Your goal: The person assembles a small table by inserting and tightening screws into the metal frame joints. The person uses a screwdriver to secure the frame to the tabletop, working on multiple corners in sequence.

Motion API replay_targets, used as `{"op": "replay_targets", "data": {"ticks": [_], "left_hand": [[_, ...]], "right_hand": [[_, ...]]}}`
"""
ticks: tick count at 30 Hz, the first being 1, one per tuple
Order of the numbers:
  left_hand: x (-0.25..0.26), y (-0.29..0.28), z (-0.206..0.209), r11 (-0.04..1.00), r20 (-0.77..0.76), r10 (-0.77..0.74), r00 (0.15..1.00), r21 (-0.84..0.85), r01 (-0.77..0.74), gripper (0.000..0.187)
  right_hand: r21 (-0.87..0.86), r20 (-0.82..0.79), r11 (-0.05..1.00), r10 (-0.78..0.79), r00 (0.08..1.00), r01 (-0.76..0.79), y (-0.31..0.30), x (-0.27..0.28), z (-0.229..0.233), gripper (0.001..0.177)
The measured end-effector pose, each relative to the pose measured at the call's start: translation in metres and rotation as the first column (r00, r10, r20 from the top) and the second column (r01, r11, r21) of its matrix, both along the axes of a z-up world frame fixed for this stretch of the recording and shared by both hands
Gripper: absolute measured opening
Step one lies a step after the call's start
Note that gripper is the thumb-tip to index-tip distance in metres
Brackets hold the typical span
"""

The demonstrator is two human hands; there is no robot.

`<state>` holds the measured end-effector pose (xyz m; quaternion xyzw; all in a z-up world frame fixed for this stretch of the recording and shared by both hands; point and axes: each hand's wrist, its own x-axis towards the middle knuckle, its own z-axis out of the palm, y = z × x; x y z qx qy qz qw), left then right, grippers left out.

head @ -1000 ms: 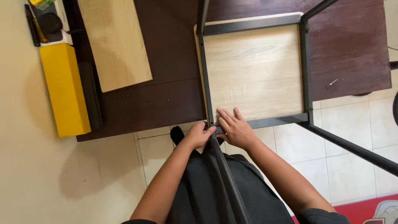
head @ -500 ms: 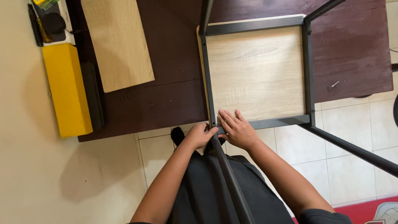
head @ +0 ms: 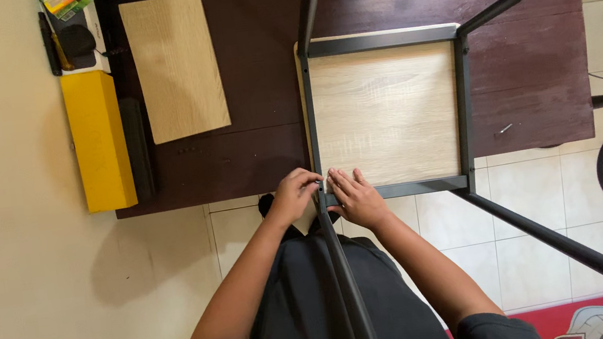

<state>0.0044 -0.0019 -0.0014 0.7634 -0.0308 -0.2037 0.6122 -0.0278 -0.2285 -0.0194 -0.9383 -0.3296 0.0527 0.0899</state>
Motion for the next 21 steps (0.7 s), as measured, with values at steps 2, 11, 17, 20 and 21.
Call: {"op": "replay_targets", "data": {"ticks": [2,11,17,20,21], "left_hand": [[-0.001,-0.005,0.01,0.997,0.137,-0.034,0.99,0.074,0.024,0.018],[-0.006,-0.006,0.007,0.984,0.345,-0.129,0.93,0.16,0.077,0.018],[-0.014,-0.001,0.002,0.937,0.468,-0.282,0.838,0.323,0.134,0.019],[-0.014,0.0,0.003,0.939,0.478,-0.276,0.834,0.319,0.128,0.023],[-0.013,0.0,0.004,0.945,0.485,-0.267,0.833,0.301,0.128,0.024]], "right_hand": [[-0.01,0.005,1.0,0.009,1.0,-0.009,0.0,0.0,0.0,0.079],[-0.071,-0.024,0.995,0.065,0.998,-0.067,-0.003,0.007,0.001,0.078],[-0.069,-0.012,0.995,0.075,0.997,-0.076,-0.004,0.009,0.001,0.077],[-0.064,-0.023,0.995,0.073,0.997,-0.074,-0.005,0.009,0.002,0.078],[-0.063,-0.026,0.995,0.072,0.997,-0.074,-0.005,0.01,0.002,0.078]]}}
